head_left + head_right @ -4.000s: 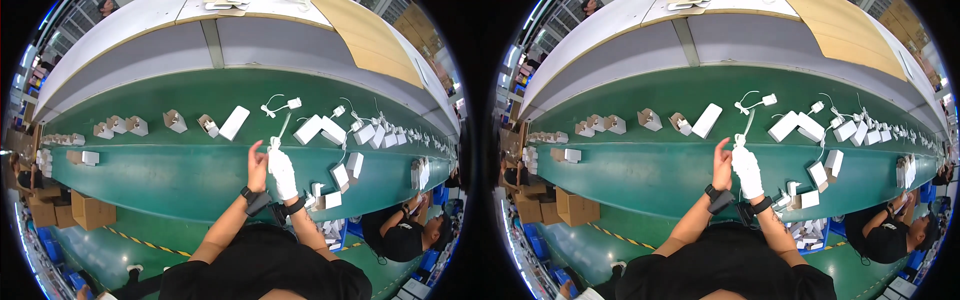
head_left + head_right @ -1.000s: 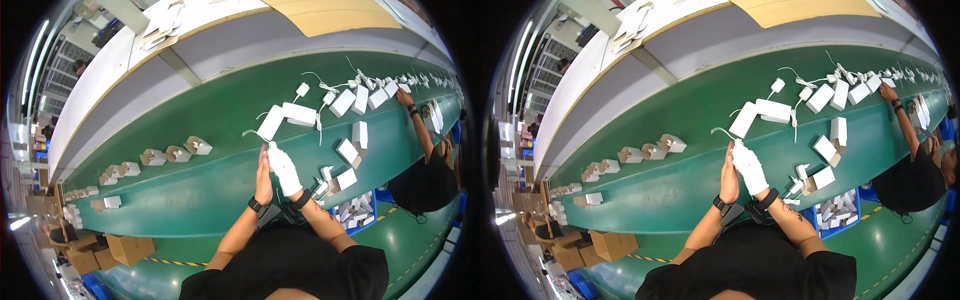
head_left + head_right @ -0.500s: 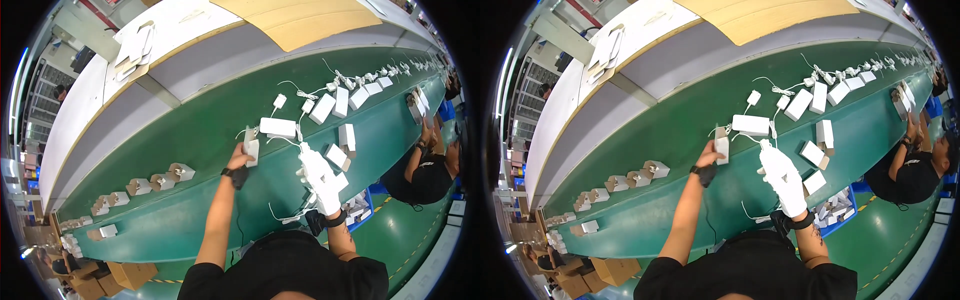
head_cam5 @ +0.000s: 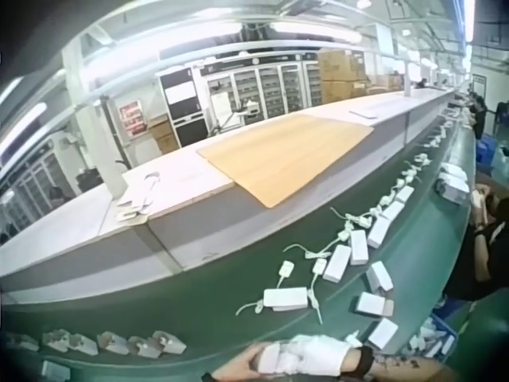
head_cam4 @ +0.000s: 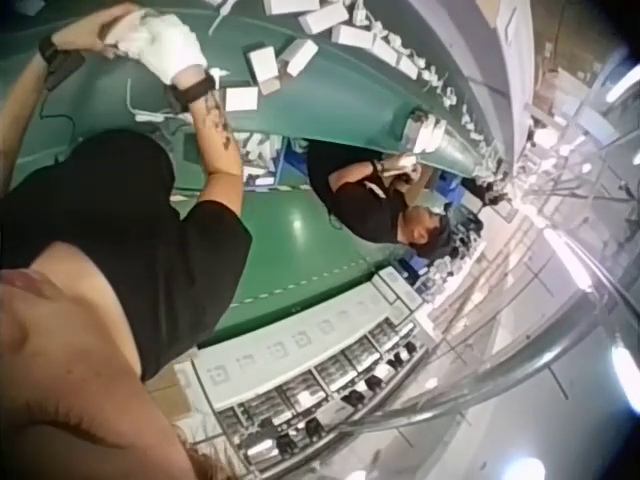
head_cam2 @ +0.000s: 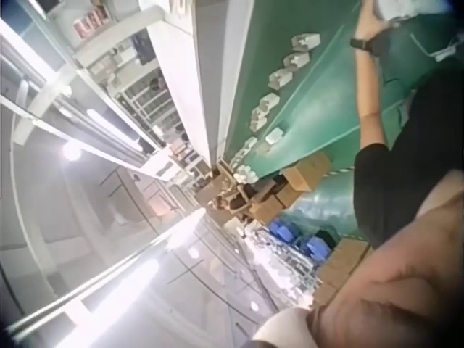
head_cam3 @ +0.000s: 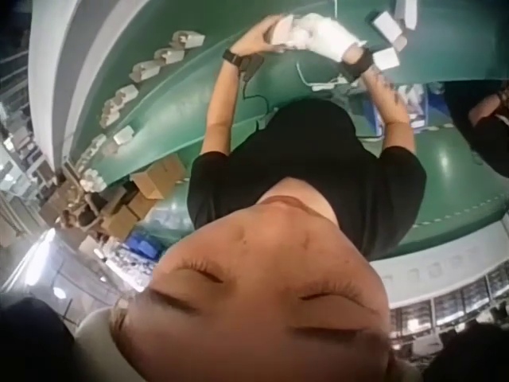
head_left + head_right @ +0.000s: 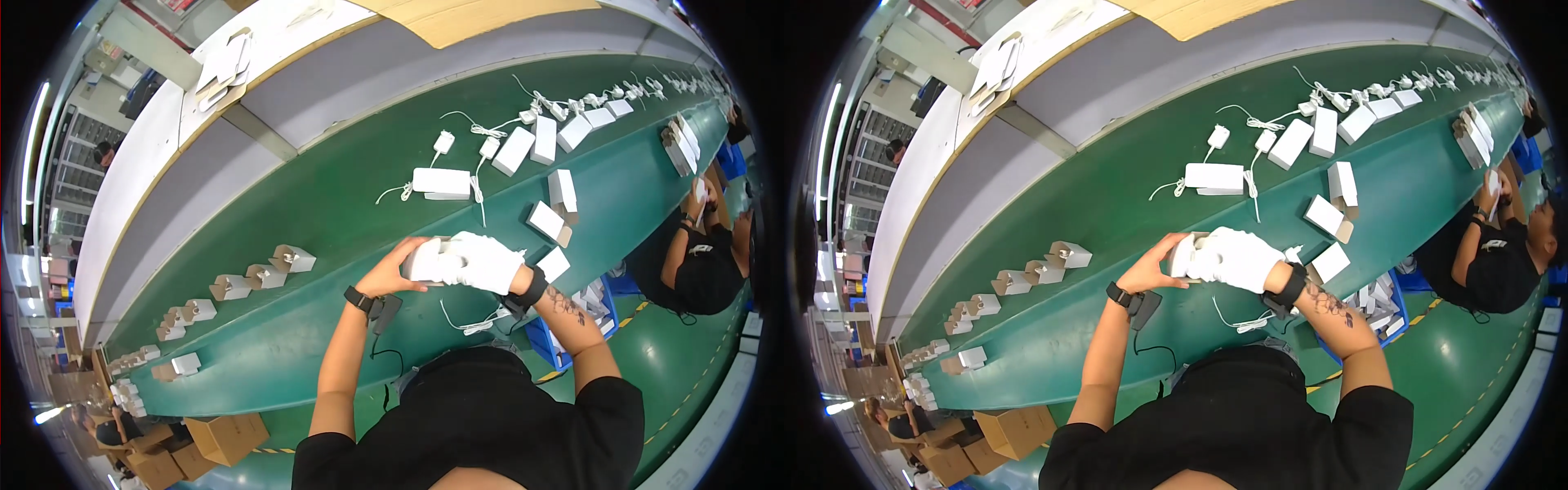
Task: The person packages power adapters by hand, picking up an adapter and a cardboard box, inserting the adapter into the box, and placing the filled box onto the conveyor belt. This process is repeated for multiple adapters and boxes.
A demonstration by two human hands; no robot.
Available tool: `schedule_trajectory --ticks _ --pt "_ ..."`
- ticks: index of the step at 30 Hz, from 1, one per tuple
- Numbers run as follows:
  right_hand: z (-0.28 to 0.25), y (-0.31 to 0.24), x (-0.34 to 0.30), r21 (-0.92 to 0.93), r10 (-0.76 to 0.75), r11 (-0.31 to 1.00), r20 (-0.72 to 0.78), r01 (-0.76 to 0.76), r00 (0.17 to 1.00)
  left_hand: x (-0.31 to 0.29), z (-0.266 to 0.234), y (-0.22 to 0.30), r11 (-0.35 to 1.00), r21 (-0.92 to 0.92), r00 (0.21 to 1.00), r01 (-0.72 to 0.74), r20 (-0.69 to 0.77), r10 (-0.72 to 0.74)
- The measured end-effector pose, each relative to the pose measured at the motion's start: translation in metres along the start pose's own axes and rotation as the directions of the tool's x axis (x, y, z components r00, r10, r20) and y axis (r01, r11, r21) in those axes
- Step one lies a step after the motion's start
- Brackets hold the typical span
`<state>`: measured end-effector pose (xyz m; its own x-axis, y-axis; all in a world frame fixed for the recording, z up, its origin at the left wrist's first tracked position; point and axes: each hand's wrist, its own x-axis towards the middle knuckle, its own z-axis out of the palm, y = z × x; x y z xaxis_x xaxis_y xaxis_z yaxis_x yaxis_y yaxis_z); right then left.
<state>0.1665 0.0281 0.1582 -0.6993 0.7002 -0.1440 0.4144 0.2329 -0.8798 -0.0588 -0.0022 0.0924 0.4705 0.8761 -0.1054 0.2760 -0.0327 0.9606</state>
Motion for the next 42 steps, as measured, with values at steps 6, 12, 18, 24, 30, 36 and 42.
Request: schedule_trajectory --ticks 6,12,18,24,30,36,42 --pt "-0.015 0.000 0.026 -0.593 -0.208 0.771 0.110 0.232 0.972 0.007 0.028 -0.015 0.997 -0.074 0.981 0.030 -0.191 -0.044" --pt "0.029 0.054 0.066 -0.513 -0.232 0.794 0.240 0.327 0.942 0.004 0.035 -0.046 0.995 0.066 0.941 0.077 -0.336 -0.050" --pt "-0.027 0.170 0.160 0.263 0.285 0.953 -0.597 -0.153 0.750 -0.019 -0.006 -0.068 1.000 0.027 0.670 0.011 -0.742 0.013" --pt "-0.023 0.152 0.260 -0.341 0.619 0.570 -0.419 -0.747 0.664 -0.091 -0.044 -0.125 0.929 0.243 0.472 0.280 -0.877 0.087" --pt "-0.024 0.211 0.274 0.184 0.425 0.905 -0.355 -0.384 0.833 -0.076 0.015 -0.040 0.965 0.153 0.225 0.215 -0.969 0.104" --pt "-0.012 0.051 0.199 0.969 0.027 0.247 -0.037 0.029 0.999 -0.020 0.066 -0.018 0.340 -0.922 0.879 -0.185 -0.310 -0.362" --pt "0.005 0.031 0.073 0.937 0.029 0.286 -0.218 0.201 0.975 0.075 0.055 -0.027 -0.259 -0.850 0.842 -0.458 -0.323 -0.432"
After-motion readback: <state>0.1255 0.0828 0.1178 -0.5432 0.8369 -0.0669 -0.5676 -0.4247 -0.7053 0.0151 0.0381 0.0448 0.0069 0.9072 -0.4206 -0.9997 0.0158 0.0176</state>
